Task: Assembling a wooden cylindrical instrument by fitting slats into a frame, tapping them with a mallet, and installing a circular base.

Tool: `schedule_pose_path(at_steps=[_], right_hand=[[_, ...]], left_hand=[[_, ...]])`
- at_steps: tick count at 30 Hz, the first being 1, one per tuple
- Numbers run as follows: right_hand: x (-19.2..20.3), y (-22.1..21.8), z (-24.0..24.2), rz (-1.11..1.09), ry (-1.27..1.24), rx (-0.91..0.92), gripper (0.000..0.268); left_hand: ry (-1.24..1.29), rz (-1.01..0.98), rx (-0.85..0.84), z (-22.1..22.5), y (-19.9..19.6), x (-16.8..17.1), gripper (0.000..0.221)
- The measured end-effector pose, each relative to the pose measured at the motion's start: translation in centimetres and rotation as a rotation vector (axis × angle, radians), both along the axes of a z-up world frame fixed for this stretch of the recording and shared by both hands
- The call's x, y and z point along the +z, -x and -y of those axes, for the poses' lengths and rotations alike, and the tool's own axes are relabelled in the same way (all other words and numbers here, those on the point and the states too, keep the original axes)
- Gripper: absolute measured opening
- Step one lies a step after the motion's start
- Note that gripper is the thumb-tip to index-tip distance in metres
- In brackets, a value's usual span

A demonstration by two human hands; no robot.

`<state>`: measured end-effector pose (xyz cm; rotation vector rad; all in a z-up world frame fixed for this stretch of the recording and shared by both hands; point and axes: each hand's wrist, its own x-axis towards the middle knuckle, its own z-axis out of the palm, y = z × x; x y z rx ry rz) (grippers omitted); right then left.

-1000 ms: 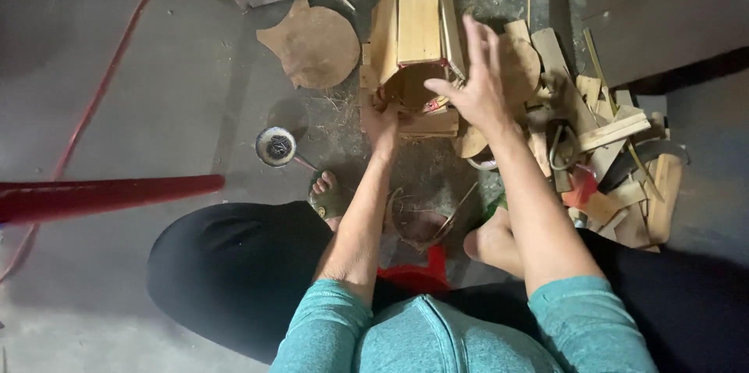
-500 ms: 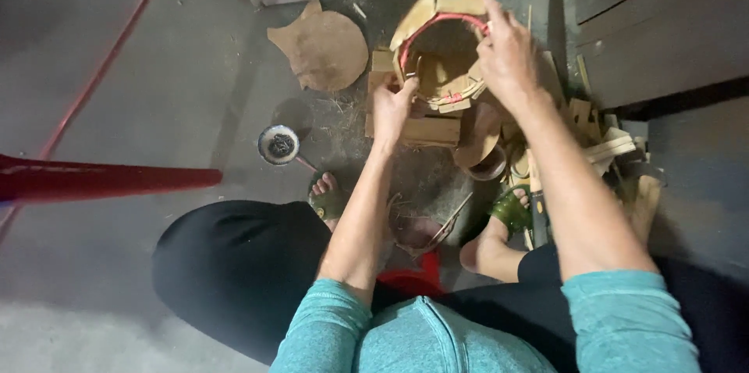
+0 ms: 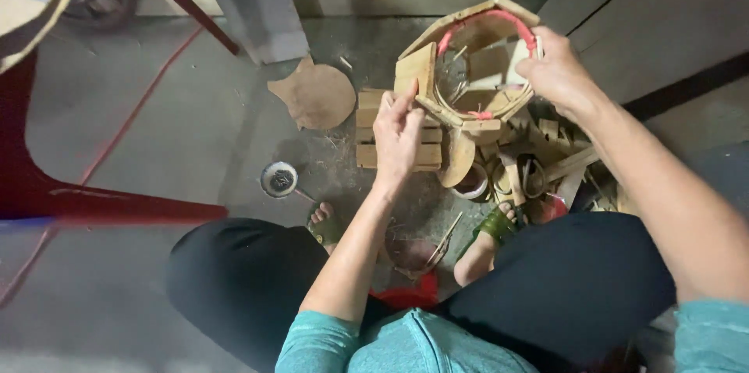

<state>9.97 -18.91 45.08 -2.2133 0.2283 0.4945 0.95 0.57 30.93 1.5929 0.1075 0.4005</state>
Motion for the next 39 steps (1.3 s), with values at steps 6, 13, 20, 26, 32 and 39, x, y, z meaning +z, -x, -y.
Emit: schedule_pose_path(at_steps=[6,13,20,26,32,39], right_hand=[[-10.1,-0.2,3.5,0.366,-0.165,0.016,0.047],[-16.1,-1.1,1.1,0.219,-0.093,0.001,0.042],[-24.9,-3.4,1.3,0.070,0.005,-0.037,0.048],[-23.3,-1.1,-0.3,-0.025,-0.072,-0.069,0.038],[-24.3,-0.6,-0.4,-0.133,-0.074,-0.081,0.046],[-16.8,-0.4,-1.4,-0.020,0.063,0.140,0.126]], left_hand=[[-0.038,0.154,0.014,0.0,1.8,-1.5,0.047],[-0.235,0.037,0.156,-0.7,2.0,-6.0,0.052],[-0.097,-0.020,0.136,-1.0,1.9,-8.0,0.048],[-0.088,-0.085,0.185,-1.2,1.7,-9.2,0.047],[-0.075,-0.292,0.208,0.1,0.9,-9.7,0.075],[-0.117,-0.288,0.266,1.4,0.1,-10.5,0.083]])
